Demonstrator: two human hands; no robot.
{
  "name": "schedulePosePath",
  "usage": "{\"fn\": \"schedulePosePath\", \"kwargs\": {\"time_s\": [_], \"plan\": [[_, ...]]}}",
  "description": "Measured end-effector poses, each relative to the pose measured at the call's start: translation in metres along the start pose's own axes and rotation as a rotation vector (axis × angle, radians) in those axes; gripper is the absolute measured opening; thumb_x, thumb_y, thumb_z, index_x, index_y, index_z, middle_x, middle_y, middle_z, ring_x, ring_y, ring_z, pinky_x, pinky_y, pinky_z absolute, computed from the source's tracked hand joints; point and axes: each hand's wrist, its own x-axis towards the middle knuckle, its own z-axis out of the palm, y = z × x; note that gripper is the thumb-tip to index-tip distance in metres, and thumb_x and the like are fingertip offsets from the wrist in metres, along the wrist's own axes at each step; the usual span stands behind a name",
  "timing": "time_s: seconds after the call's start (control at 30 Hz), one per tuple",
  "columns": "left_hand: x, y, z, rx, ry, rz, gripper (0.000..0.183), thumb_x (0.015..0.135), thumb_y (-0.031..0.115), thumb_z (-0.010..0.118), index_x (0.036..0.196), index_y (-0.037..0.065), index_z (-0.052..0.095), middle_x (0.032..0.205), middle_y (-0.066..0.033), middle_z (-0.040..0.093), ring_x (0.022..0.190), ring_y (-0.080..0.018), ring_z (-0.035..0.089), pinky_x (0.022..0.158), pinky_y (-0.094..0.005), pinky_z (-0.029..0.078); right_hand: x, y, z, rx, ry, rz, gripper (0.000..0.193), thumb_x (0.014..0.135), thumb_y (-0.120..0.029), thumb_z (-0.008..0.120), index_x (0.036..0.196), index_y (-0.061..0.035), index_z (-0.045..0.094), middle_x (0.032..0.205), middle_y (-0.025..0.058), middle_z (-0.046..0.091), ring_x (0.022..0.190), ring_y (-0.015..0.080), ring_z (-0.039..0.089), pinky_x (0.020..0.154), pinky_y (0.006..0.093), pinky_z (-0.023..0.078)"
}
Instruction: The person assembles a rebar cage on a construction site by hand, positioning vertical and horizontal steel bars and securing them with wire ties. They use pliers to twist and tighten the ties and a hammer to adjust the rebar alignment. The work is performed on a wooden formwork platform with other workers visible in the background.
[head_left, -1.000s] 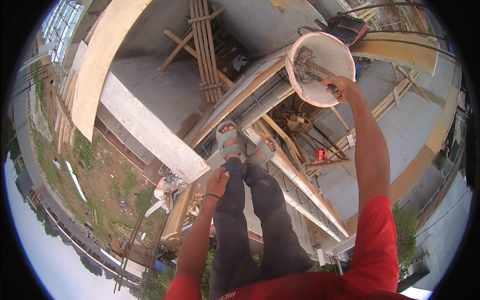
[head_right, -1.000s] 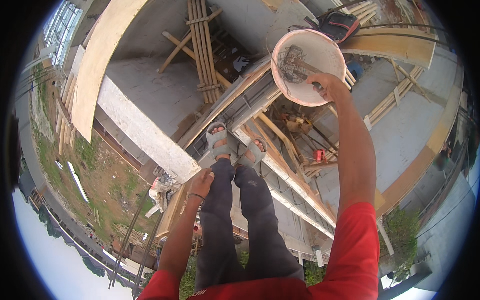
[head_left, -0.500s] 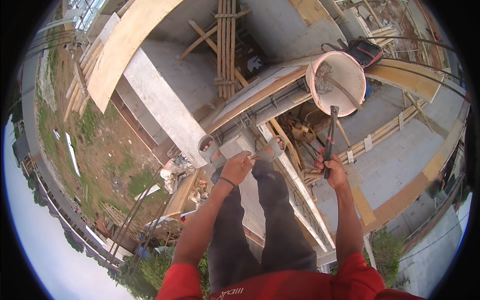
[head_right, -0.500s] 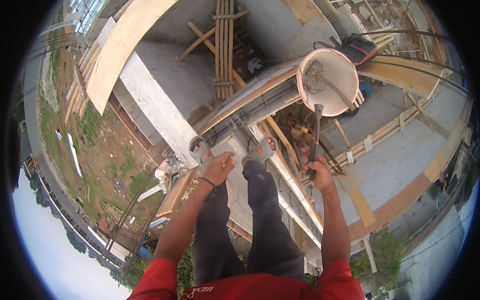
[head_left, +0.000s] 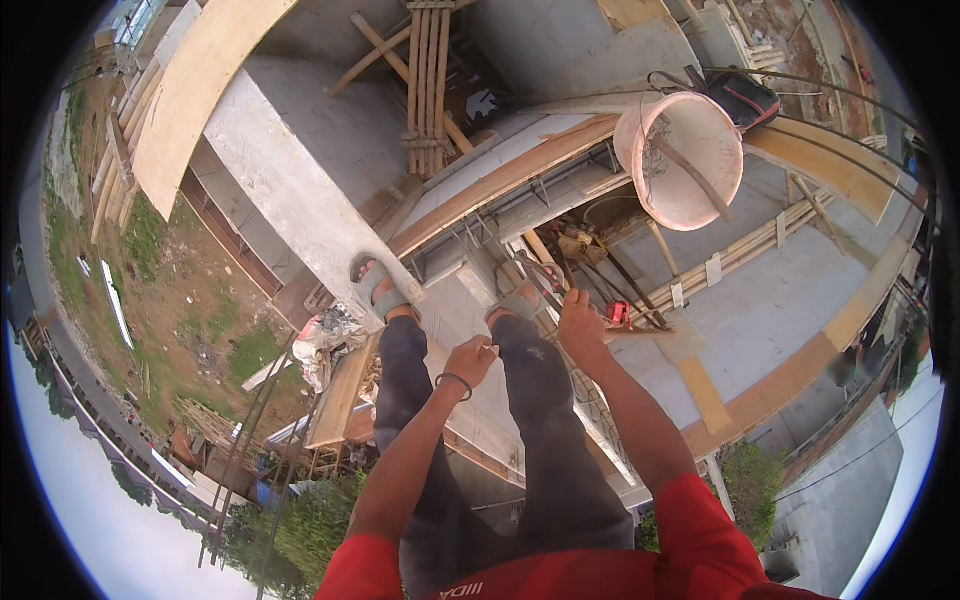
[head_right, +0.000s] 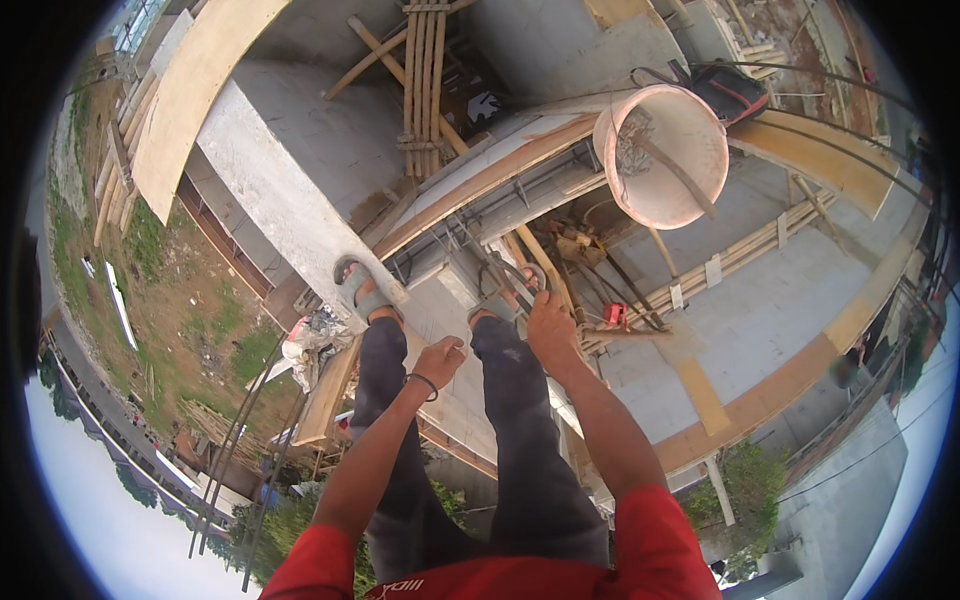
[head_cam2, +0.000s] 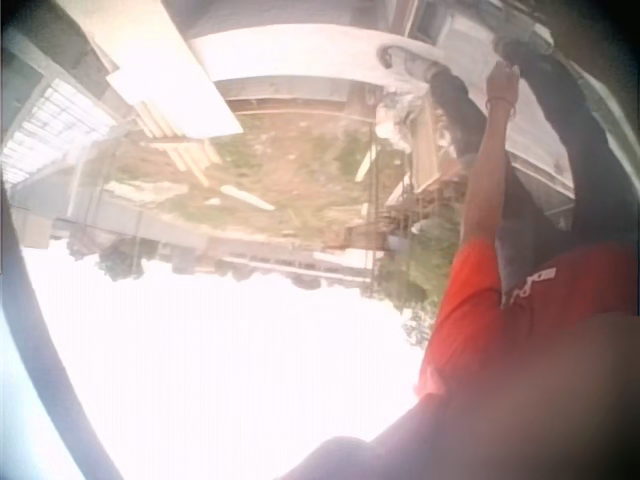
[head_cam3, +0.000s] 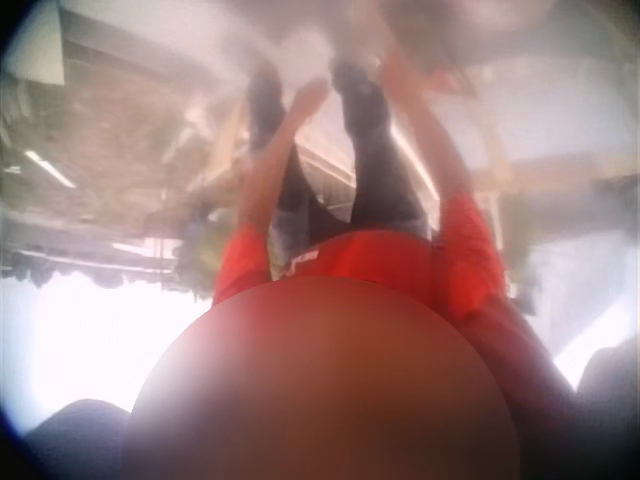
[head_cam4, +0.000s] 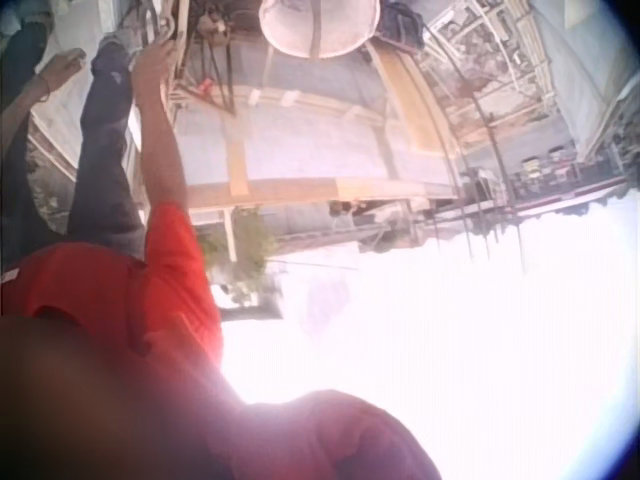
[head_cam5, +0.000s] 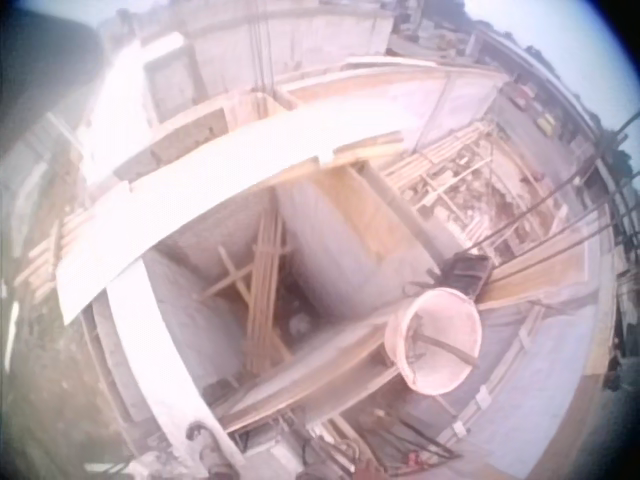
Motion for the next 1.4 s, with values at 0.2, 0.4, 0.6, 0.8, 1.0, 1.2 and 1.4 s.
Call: {"fn": "schedulePosePath", "kwargs": {"time_s": [0.2,0.4,0.6,0.8,1.0,1.2,1.4], "plan": [[0.079,-0.022,0.008,-0.051,-0.005,-0.004,0.034,0.088,0.028,0.052,0.110,0.004,0.063,0.098,-0.0166,0.066,0.092,-0.0303,0.064,0.081,-0.0381,0.049,0.058,-0.029,0.028,-0.611,0.011,-0.094,0.033,0.091,-0.017,0.050,0.120,0.0008,0.051,0.123,0.0187,0.046,0.118,0.0349,0.042,0.104,0.0640,0.025],[0.118,-0.024,0.016,-0.137,-0.040,-0.048,0.030,0.095,0.026,0.044,0.099,0.004,0.063,0.112,-0.0189,0.061,0.100,-0.0392,0.060,0.090,-0.0459,0.047,0.104,-0.049,0.040,-0.813,-0.058,-0.134,0.045,0.093,-0.017,0.049,0.132,0.0045,0.044,0.139,0.0230,0.036,0.132,0.0414,0.033,0.108,0.0669,0.018],[0.132,-0.050,0.022,-0.287,-0.008,-0.069,0.033,0.092,0.031,0.045,0.099,0.003,0.062,0.105,-0.0227,0.061,0.099,-0.0425,0.058,0.087,-0.0459,0.046,0.121,-0.059,0.041,-0.972,-0.030,-0.253,0.048,0.092,-0.018,0.051,0.134,0.0037,0.043,0.140,0.0224,0.036,0.133,0.0414,0.032,0.109,0.0671,0.017],[0.129,-0.068,0.041,-0.425,0.003,-0.175,0.033,0.083,0.033,0.053,0.098,0.005,0.064,0.082,-0.0079,0.064,0.076,-0.0183,0.060,0.072,-0.0303,0.047,0.123,-0.062,0.047,-0.831,-0.064,-0.228,0.036,0.090,-0.019,0.053,0.122,-0.0014,0.051,0.132,0.0182,0.043,0.122,0.0350,0.041,0.100,0.0614,0.031],[0.143,-0.064,0.059,-0.722,-0.181,-0.216,0.041,0.092,0.042,0.048,0.109,0.007,0.063,0.101,-0.0069,0.065,0.091,-0.0183,0.060,0.082,-0.0330,0.046,0.119,-0.094,0.042,-0.863,-0.093,-0.187,0.035,0.092,-0.025,0.053,0.119,-0.0039,0.054,0.118,0.0180,0.056,0.101,0.0339,0.057,0.080,0.0554,0.046],[0.196,-0.036,0.092,-1.784,-0.069,-0.372,0.062,0.092,0.067,0.041,0.121,0.014,0.057,0.121,-0.0086,0.061,0.112,-0.0226,0.055,0.091,-0.0408,0.044,0.143,-0.125,0.020,-0.459,-0.592,-0.222,0.032,0.090,-0.020,0.057,0.111,0.0040,0.059,0.100,0.0220,0.066,0.096,0.0344,0.066,0.070,0.0518,0.055],[0.222,-0.039,0.088,-2.015,-0.353,-0.480,0.066,0.079,0.067,0.062,0.107,0.008,0.059,0.104,-0.0084,0.067,0.089,-0.0285,0.066,0.084,-0.0467,0.055,0.163,-0.066,0.039,0.978,-0.906,0.583,0.023,0.091,-0.014,0.056,0.105,0.0041,0.058,0.093,0.0159,0.066,0.085,0.0269,0.068,0.072,0.0468,0.058]]}}
